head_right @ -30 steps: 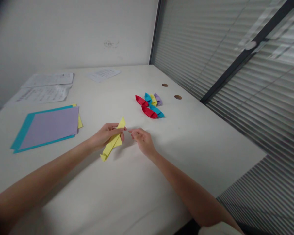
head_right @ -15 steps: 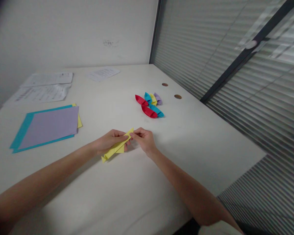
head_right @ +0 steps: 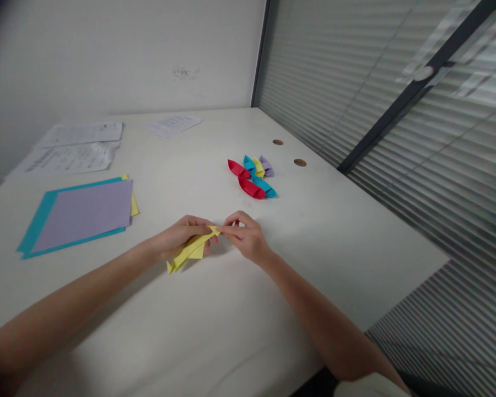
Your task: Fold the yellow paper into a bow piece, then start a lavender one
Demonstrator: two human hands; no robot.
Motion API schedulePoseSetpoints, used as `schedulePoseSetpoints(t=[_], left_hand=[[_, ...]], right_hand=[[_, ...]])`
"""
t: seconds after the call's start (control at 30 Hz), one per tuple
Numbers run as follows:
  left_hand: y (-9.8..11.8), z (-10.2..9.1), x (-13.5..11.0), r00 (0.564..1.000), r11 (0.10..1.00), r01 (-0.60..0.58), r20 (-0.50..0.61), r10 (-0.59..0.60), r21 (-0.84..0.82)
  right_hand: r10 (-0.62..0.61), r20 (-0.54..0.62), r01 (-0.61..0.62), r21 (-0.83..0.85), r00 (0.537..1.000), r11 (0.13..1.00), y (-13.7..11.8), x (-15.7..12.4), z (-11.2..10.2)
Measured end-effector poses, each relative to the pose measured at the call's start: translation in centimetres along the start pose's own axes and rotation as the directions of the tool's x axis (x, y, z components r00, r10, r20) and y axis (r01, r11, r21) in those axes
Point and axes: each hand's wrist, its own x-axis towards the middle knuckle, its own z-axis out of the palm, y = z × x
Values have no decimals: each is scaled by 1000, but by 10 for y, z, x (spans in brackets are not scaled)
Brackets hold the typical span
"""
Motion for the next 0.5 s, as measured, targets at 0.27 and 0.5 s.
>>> schedulePoseSetpoints(t=[0.27, 0.5], left_hand=[[1, 1, -2, 1000, 997, 19, 18, -21, 76], [2, -3, -2, 998, 999, 37, 43, -39, 37]], right_hand=[[-107, 87, 119, -147, 990, 982, -5, -1, -5], [-133, 55, 141, -173, 990, 975, -6, -8, -2]])
